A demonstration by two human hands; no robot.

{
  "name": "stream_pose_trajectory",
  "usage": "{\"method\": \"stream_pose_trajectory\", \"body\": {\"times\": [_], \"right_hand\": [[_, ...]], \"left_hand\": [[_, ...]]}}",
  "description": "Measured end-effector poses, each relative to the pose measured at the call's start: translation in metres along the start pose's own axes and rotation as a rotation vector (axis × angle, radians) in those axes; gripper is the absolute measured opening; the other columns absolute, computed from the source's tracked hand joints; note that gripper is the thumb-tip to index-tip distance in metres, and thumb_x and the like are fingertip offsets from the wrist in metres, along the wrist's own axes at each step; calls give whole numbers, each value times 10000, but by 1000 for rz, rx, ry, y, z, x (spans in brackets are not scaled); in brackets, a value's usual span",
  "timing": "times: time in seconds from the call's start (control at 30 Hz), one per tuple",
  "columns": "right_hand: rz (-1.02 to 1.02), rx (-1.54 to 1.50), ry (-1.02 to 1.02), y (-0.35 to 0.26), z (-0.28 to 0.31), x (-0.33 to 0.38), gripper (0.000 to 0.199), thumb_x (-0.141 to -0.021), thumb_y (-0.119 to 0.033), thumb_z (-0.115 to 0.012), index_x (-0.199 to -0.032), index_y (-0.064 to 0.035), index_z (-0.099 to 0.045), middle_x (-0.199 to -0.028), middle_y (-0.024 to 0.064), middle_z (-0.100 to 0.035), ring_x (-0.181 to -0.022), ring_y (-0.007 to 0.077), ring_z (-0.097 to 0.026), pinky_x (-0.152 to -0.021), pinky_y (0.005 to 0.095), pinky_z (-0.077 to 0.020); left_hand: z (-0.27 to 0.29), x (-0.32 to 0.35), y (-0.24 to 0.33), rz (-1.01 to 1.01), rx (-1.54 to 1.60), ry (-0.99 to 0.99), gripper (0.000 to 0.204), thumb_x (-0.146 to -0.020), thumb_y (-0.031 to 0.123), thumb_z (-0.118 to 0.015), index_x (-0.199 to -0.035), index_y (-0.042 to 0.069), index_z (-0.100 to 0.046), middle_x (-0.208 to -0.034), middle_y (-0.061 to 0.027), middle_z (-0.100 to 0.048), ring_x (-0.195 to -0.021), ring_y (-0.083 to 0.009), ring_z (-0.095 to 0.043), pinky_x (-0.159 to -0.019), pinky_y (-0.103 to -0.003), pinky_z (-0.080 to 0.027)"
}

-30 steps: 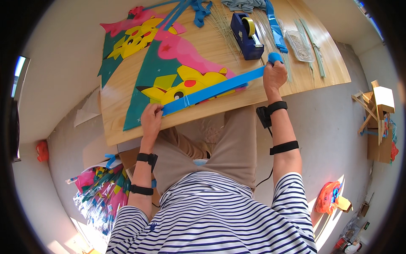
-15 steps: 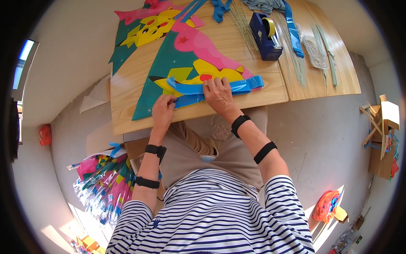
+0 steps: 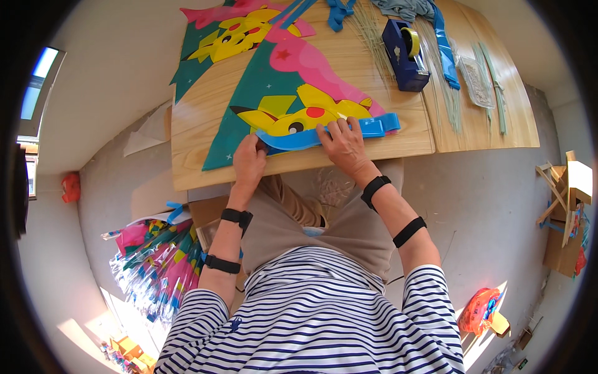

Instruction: Assembling a colorful kite by folding plastic material and applying tape to the frame.

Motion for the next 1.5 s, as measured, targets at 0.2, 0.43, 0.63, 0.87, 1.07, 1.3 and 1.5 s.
{"method": "stream_pose_trajectory", "body": {"times": [0.2, 0.43, 0.63, 0.87, 1.07, 1.3, 1.5], "right_hand": [[-31, 19, -39, 2, -3, 5, 296, -821, -121, -635, -1104, -54, -691, -841, 81, -539, -825, 265, -575, -835, 448, -435], [-36, 24, -63, 2, -9, 7, 286, -832, -122, -628, -1104, -54, -684, -850, 80, -546, -841, 266, -579, -862, 460, -433], [-59, 25, -67, 2, -11, 10, 303, -846, -124, -622, -1139, -62, -667, -869, 83, -557, -875, 268, -588, -907, 479, -435], [-71, 27, -67, 2, -14, 13, 293, -860, -131, -616, -1141, -66, -662, -881, 81, -563, -889, 266, -588, -924, 485, -433], [-73, 29, -64, 2, -14, 13, 303, -859, -132, -619, -1152, -65, -661, -879, 79, -561, -883, 263, -586, -925, 487, -429], [-99, 28, -65, 2, -12, 14, 325, -861, -127, -613, -1178, -71, -662, -899, 82, -560, -903, 265, -579, -919, 477, -409], [-122, 33, -80, 1, -13, 14, 343, -866, -118, -599, -1200, -78, -665, -927, 88, -567, -934, 274, -575, -933, 488, -402]], "left_hand": [[0, -1, 2, 14, 104, 62, 233, -898, 36, -618, -1127, 73, -626, -1116, -175, -707, -1020, -406, -655, -834, -496, -518], [2, -1, -1, -27, 115, 57, 285, -889, -9, -588, -1155, 67, -657, -1072, -173, -715, -996, -395, -663, -845, -476, -527], [5, -5, -19, 77, 461, -28, 248, -928, 29, -592, -1156, 16, -688, -891, -87, -669, -819, -202, -625, -756, -338, -512], [7, -16, -18, 198, 549, -51, 251, -973, 213, -664, -1057, -21, -694, -862, -122, -704, -769, -201, -655, -712, -351, -510], [0, -16, -8, 287, 295, -19, 293, -849, 209, -803, -1043, 9, -711, -807, -106, -687, -737, -227, -654, -700, -369, -512], [-8, -15, -16, 296, 334, 23, 373, -737, 48, -842, -1085, 25, -708, -836, -92, -677, -773, -224, -653, -707, -376, -522], [-13, -16, -30, 310, 446, 4, 413, -717, -8, -827, -1109, 27, -703, -861, -85, -688, -796, -217, -657, -729, -353, -535]]}}
Point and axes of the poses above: each hand's wrist, its own x-axis away from the middle knuckle, its own z-axis out of the back of the hand, y = z × x, the point moved 3 cm from there along -x, towards the middle knuckle
